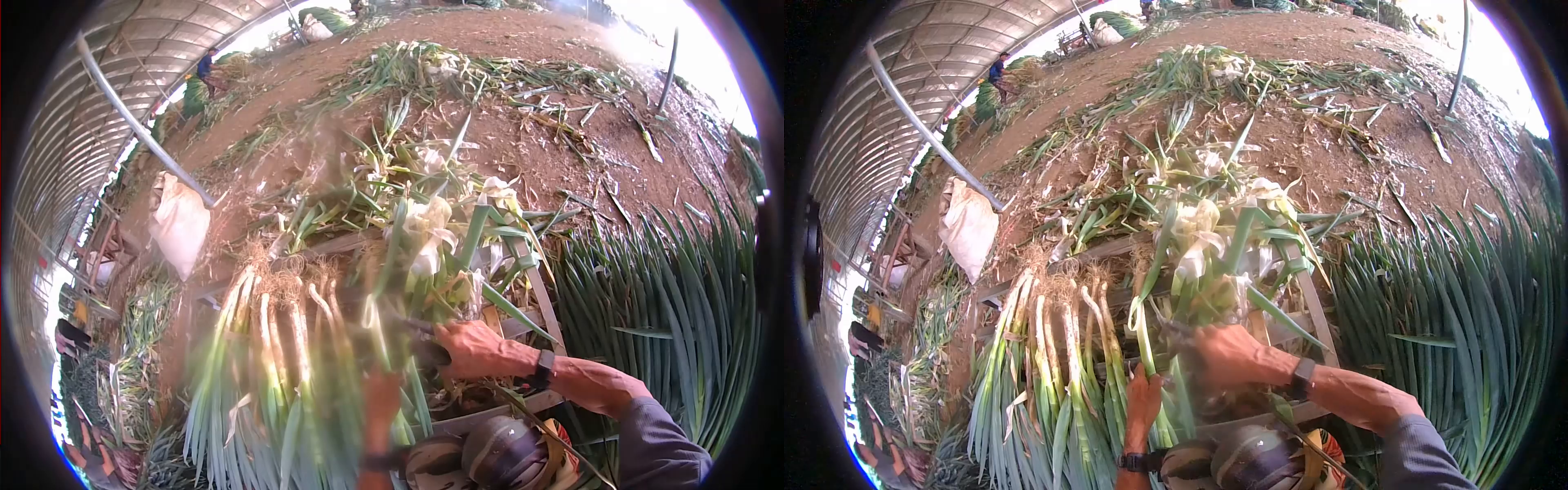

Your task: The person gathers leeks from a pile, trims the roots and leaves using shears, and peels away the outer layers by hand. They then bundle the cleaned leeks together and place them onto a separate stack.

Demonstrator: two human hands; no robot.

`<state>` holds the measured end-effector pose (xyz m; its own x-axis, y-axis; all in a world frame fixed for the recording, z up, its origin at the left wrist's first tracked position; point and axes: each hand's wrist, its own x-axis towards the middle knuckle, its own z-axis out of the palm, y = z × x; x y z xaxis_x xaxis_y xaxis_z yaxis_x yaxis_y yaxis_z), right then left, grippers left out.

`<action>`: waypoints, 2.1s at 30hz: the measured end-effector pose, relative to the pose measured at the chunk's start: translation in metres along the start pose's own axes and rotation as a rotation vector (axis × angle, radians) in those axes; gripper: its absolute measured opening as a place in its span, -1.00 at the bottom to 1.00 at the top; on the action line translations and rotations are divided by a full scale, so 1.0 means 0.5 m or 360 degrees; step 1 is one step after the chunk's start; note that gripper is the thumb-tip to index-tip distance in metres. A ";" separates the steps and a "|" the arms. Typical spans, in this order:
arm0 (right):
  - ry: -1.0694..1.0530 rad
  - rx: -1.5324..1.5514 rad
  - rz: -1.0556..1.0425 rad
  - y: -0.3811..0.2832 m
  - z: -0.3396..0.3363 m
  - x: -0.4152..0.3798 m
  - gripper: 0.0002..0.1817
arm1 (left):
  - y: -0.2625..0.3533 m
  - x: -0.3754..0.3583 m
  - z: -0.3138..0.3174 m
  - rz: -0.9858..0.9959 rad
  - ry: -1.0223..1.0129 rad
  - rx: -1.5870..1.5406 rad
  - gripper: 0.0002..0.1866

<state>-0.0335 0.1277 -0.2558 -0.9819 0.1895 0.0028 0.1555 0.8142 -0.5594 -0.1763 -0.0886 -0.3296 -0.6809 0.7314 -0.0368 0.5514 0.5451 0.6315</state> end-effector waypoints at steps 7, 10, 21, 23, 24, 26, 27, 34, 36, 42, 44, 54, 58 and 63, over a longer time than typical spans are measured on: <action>0.0164 -0.0075 -0.0004 0.041 0.036 0.066 -0.35 | 0.011 0.007 -0.010 -0.0308 -0.0085 -0.0245 -0.60; 0.0124 -0.0016 0.0005 0.016 0.007 0.043 -0.36 | -0.007 0.012 -0.009 -0.0343 -0.0098 -0.0461 -0.62; -0.0134 0.0151 -0.0222 -0.045 -0.088 -0.139 -0.34 | -0.046 0.027 0.017 -0.0288 0.0045 -0.0119 -0.56; -0.0117 0.0109 -0.0164 -0.033 -0.070 -0.121 -0.33 | -0.051 0.013 0.028 -0.0189 0.0064 -0.0049 -0.53; -0.0110 0.0089 -0.0139 -0.026 -0.059 -0.108 -0.33 | -0.047 0.005 0.031 -0.0176 0.0096 -0.0066 -0.53; -0.0110 0.0039 -0.0072 -0.012 -0.050 -0.075 -0.33 | -0.036 -0.005 0.033 -0.0158 0.0122 0.0057 -0.52; -0.0112 0.0018 -0.0037 -0.007 -0.044 -0.058 -0.33 | -0.026 -0.008 0.031 -0.0153 0.0117 0.0195 -0.51; 0.0018 -0.0005 0.0193 0.006 -0.048 0.013 -0.37 | 0.058 -0.029 -0.001 -0.0204 -0.0117 0.0283 -0.56; 0.0026 0.0020 0.0162 -0.007 -0.061 -0.005 -0.36 | 0.042 -0.045 0.009 0.0007 -0.0030 0.0340 -0.54; -0.0223 0.0282 -0.0074 -0.061 -0.102 -0.046 -0.45 | 0.033 -0.097 -0.042 0.0136 0.0758 0.0968 -0.60; -0.0285 0.0336 -0.0230 -0.067 -0.090 -0.050 -0.47 | 0.015 -0.103 -0.043 0.0029 0.0683 0.0823 -0.63; -0.0519 0.0261 -0.0285 -0.092 -0.097 -0.051 -0.44 | -0.016 -0.071 -0.035 -0.0475 0.0467 0.0148 -0.58; -0.0734 0.0130 -0.0197 -0.121 -0.104 -0.034 -0.42 | -0.031 -0.064 -0.024 -0.0392 0.0438 0.0312 -0.56; -0.0644 0.0038 -0.0183 -0.122 -0.077 -0.007 -0.40 | -0.035 -0.042 -0.017 -0.0349 0.0259 0.0413 -0.57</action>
<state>-0.0356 0.0984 -0.1897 -0.9567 -0.1367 -0.2571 0.0447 0.8036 -0.5935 -0.1760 -0.1171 -0.3334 -0.8526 0.5223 -0.0124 0.4735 0.7825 0.4042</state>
